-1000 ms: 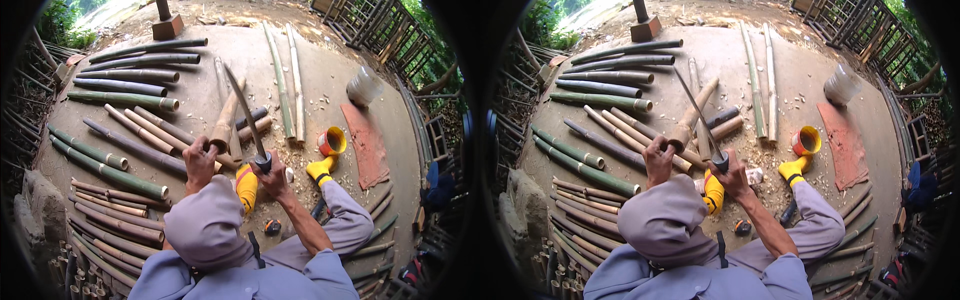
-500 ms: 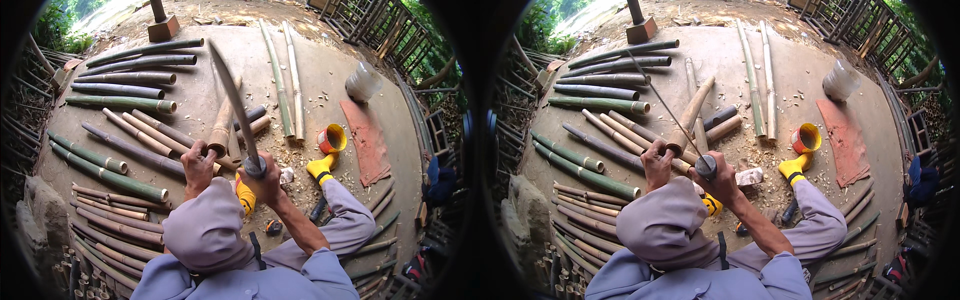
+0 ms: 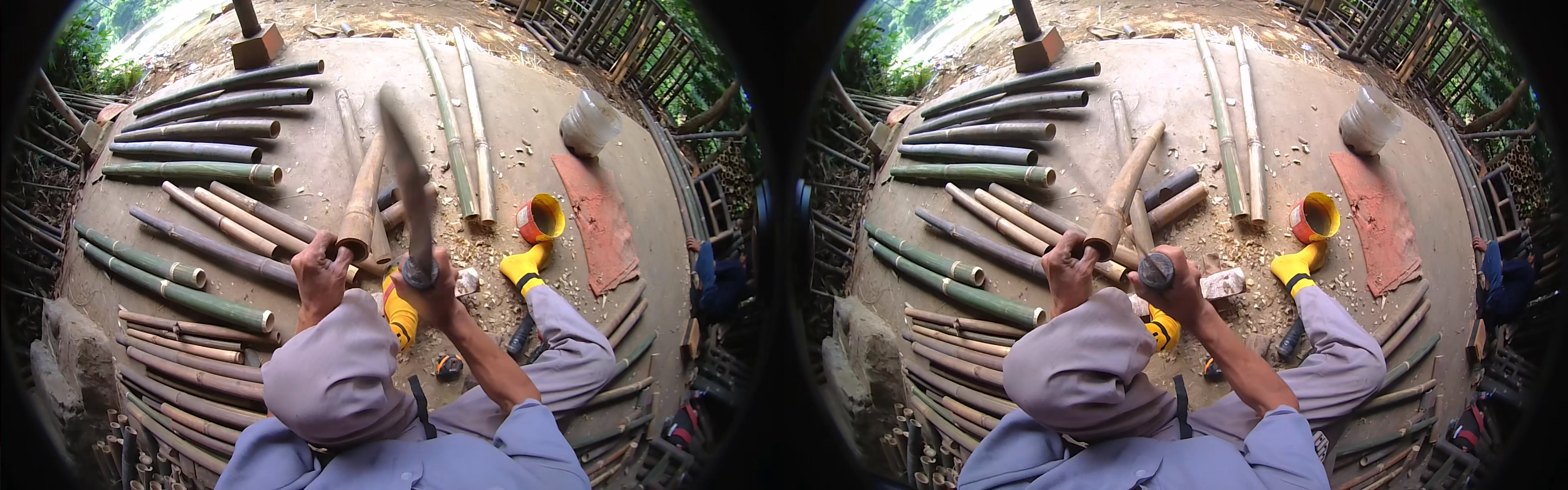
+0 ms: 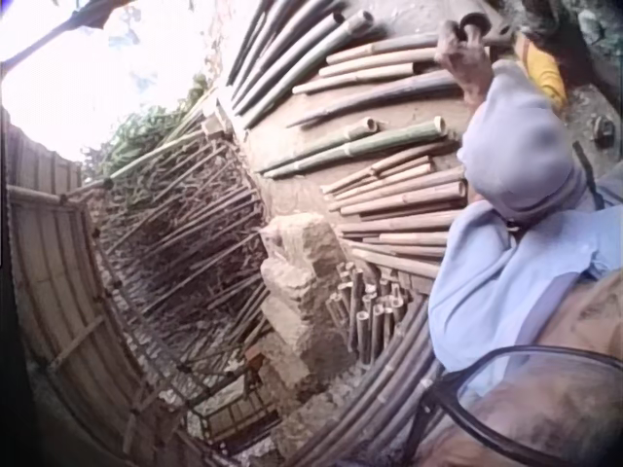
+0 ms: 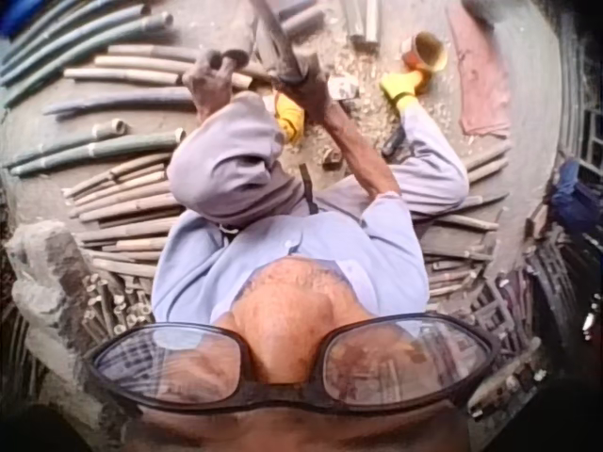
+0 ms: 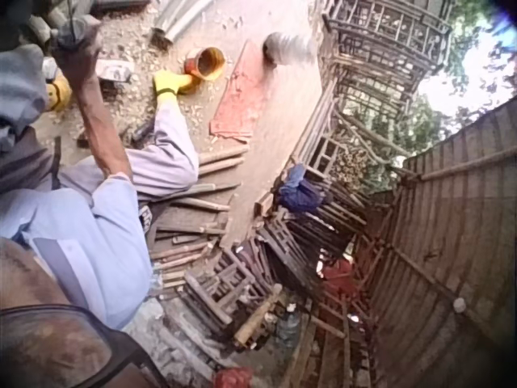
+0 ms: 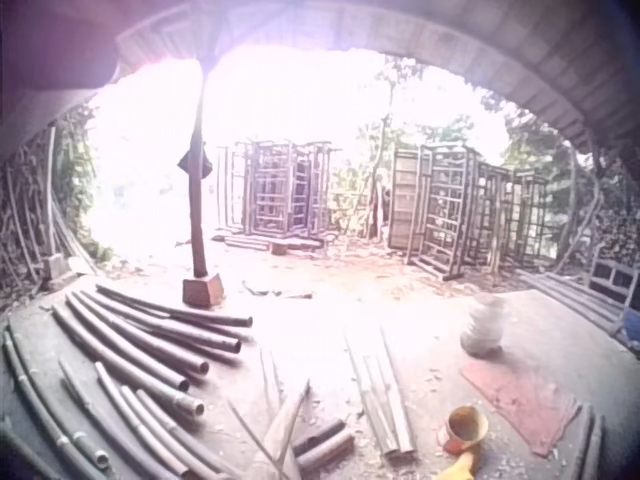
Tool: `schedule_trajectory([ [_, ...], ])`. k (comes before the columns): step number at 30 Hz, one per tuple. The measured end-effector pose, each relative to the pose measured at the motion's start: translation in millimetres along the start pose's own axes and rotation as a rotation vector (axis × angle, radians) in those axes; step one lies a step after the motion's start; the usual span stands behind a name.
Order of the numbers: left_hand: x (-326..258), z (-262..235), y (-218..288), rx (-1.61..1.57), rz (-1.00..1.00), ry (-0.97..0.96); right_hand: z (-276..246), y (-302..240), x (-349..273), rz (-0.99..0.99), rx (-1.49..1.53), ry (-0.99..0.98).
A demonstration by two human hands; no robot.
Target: The person moves several bamboo poles, measures a specific length on one pole using a tape measure, and then uses a knife to cut a notch into the wood while sitting on the ground.
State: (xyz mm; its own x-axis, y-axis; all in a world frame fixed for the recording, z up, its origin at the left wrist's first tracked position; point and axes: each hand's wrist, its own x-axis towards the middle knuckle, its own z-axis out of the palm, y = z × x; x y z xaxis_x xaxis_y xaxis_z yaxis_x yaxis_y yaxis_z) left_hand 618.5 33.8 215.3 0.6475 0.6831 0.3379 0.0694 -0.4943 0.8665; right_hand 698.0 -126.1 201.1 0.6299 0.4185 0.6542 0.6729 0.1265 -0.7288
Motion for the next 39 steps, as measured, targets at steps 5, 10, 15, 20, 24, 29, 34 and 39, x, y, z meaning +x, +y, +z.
schedule_trajectory([
  [5, -9, -18, -15, -0.012, -0.077, 0.030, -7, 77, -24, 0.538, -0.400, -0.221],
  [10, -75, -36, -100, 0.190, -0.236, -0.199, -42, 68, -73, 0.643, -0.344, 0.043],
  [15, -133, -91, -152, 0.478, -0.316, -0.813, -57, 73, -109, 0.909, -0.237, 0.068],
  [20, -88, -71, -167, 0.207, -0.470, -0.929, -64, 84, -122, 0.944, -0.188, 0.093],
  [24, -63, 13, -177, 0.166, -0.579, -0.612, -61, 87, -125, 0.994, -0.182, 0.079],
  [29, -47, 78, -191, 0.498, -0.445, -0.235, -69, 87, -127, 0.995, -0.227, 0.085],
  [34, -16, 104, -204, 0.325, -0.818, -0.288, -72, 97, -137, 1.044, -0.129, 0.136],
  [39, -24, 74, -207, -0.146, -0.789, -0.145, -79, 91, -127, 1.032, -0.145, 0.148],
])
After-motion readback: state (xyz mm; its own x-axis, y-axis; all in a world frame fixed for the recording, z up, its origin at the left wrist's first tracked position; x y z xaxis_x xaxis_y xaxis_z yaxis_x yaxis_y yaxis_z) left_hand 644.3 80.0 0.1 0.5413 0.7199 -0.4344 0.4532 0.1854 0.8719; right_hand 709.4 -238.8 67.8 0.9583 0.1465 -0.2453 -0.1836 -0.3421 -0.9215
